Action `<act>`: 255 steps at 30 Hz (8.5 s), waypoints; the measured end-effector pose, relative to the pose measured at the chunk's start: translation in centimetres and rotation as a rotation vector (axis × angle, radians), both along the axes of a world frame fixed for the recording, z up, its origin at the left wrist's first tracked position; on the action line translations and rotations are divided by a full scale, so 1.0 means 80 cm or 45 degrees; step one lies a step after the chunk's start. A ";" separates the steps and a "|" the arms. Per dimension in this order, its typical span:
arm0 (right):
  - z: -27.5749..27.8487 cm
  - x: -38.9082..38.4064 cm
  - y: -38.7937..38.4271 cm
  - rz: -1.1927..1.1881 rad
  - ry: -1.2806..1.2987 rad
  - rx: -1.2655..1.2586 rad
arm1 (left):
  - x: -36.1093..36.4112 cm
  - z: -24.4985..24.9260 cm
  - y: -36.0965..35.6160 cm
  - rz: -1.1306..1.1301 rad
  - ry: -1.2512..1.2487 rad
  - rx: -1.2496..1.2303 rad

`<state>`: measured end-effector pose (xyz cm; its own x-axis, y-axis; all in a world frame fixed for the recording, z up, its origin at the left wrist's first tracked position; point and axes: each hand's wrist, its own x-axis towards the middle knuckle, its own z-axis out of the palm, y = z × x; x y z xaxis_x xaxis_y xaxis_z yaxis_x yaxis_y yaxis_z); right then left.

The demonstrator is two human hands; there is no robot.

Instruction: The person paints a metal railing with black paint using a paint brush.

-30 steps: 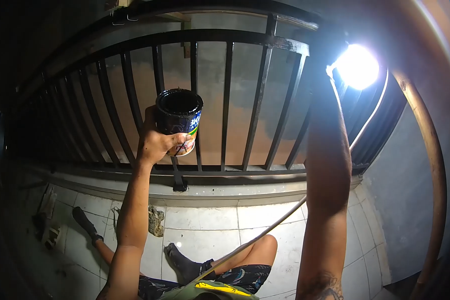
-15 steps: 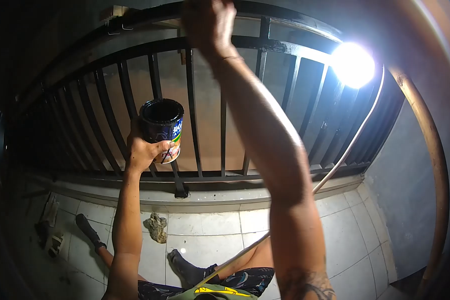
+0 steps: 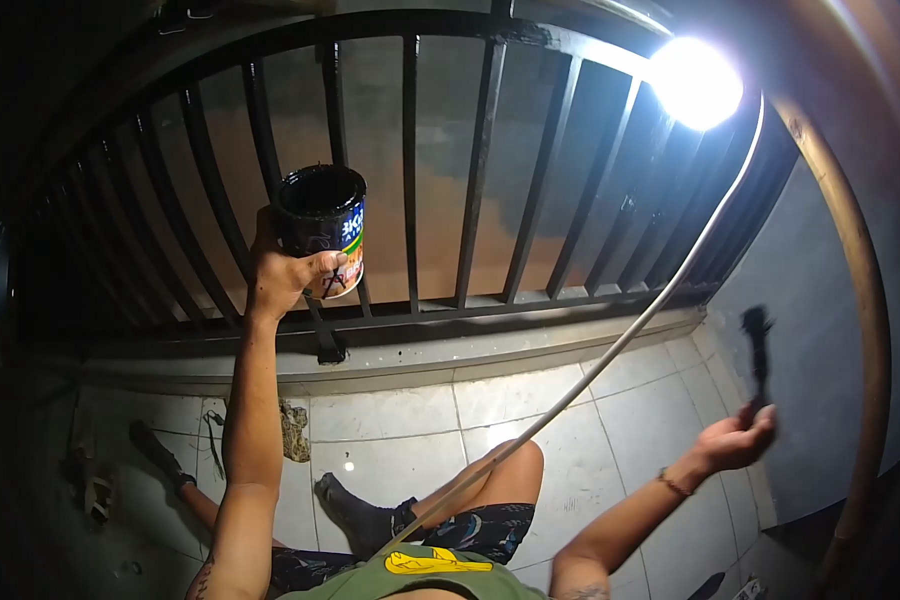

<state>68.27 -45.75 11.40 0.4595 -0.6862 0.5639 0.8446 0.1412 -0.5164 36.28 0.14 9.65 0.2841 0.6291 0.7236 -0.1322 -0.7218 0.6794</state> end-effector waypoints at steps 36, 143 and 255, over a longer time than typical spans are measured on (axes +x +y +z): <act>0.188 0.017 0.416 0.104 -1.223 -1.224 | -0.003 0.003 -0.034 0.009 0.252 -0.015; -0.002 0.008 0.406 0.376 -1.053 -0.836 | 0.035 -0.011 -0.048 -0.091 0.228 -0.106; -0.034 -0.031 0.342 1.885 -0.183 -1.205 | 0.093 -0.159 -0.085 0.001 0.467 0.019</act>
